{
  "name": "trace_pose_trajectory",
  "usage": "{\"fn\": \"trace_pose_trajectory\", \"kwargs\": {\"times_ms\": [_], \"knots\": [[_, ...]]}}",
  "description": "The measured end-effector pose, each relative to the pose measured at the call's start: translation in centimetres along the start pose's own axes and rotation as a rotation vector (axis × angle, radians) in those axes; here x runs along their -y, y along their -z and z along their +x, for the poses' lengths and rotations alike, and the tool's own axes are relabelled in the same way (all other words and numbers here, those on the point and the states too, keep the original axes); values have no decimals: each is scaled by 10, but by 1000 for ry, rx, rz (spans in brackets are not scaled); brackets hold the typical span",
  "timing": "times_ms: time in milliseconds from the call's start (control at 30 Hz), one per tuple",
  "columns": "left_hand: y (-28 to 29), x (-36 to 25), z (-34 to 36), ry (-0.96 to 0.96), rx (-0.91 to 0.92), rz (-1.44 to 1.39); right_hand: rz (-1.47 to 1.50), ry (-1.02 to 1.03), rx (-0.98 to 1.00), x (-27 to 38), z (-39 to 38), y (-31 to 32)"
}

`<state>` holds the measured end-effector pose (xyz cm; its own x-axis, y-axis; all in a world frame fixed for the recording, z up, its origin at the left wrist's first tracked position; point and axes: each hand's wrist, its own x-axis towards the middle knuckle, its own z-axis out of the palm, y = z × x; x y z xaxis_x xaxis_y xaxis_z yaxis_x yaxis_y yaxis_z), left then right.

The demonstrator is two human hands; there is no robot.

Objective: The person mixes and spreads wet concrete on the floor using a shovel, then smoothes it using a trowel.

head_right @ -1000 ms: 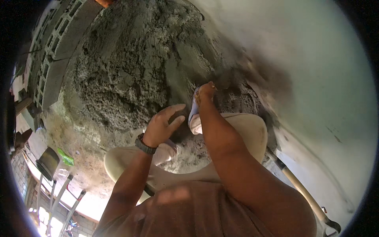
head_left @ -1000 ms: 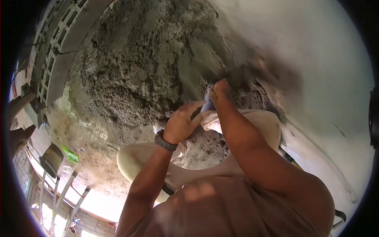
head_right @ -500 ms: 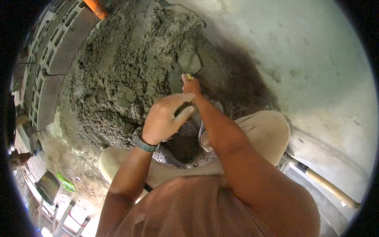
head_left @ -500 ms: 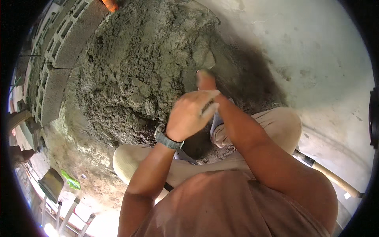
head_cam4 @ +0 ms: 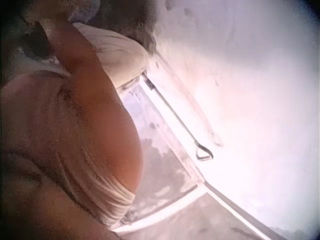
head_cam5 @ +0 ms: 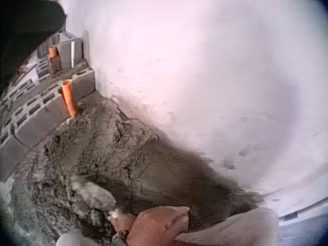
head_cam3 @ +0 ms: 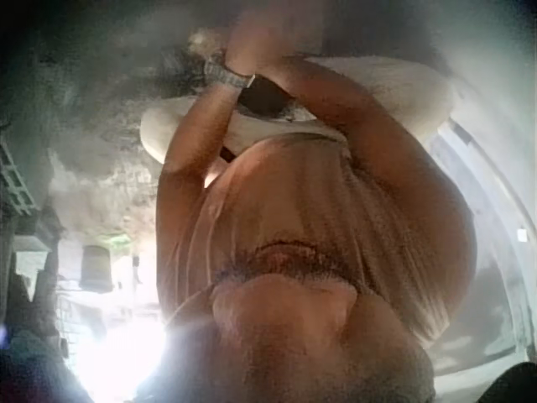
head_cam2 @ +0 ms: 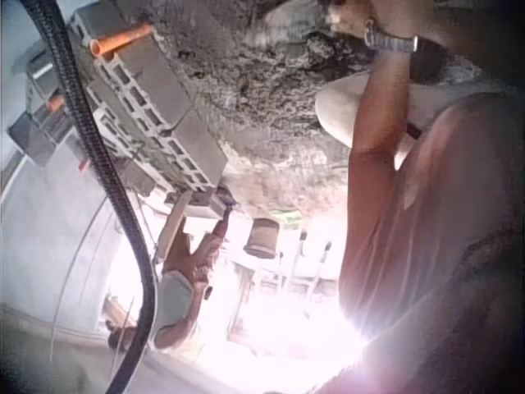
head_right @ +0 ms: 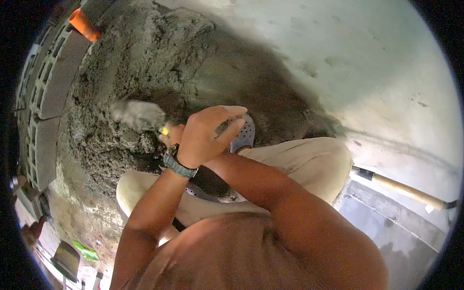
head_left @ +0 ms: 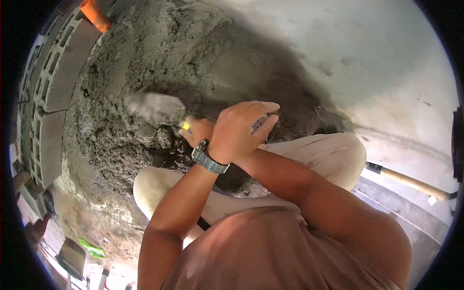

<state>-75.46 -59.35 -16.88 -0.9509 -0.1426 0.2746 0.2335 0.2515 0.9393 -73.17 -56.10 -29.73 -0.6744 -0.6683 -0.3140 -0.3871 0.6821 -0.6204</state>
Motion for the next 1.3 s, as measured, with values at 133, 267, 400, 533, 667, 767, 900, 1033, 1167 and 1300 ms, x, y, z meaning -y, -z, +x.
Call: {"fn": "trace_pose_trajectory", "kwargs": {"times_ms": [133,267,400,533,667,767,900,1033,1167,1300], "knots": [[-6,-1,7,-61,-41,-35,628,218,22,-36,-8,38],[-6,-13,10,-53,-8,-58,558,108,-180,-162,14,114],[6,-4,-7,-14,-34,26,-409,-474,-327,-191,28,187],[9,0,-11,30,-1,53,-554,-528,-334,-223,44,196],[12,3,-16,40,20,78,-595,-490,-298,-248,74,190],[14,8,-21,55,28,99,-598,-416,-239,-274,102,184],[17,10,-28,111,3,74,-407,-377,-136,-248,103,172],[6,13,-14,61,39,38,-207,-316,-54,-230,85,127],[4,20,-17,95,20,53,15,-378,-82,-157,61,58],[-13,6,5,44,70,0,282,-214,-194,-226,58,-4]]}}
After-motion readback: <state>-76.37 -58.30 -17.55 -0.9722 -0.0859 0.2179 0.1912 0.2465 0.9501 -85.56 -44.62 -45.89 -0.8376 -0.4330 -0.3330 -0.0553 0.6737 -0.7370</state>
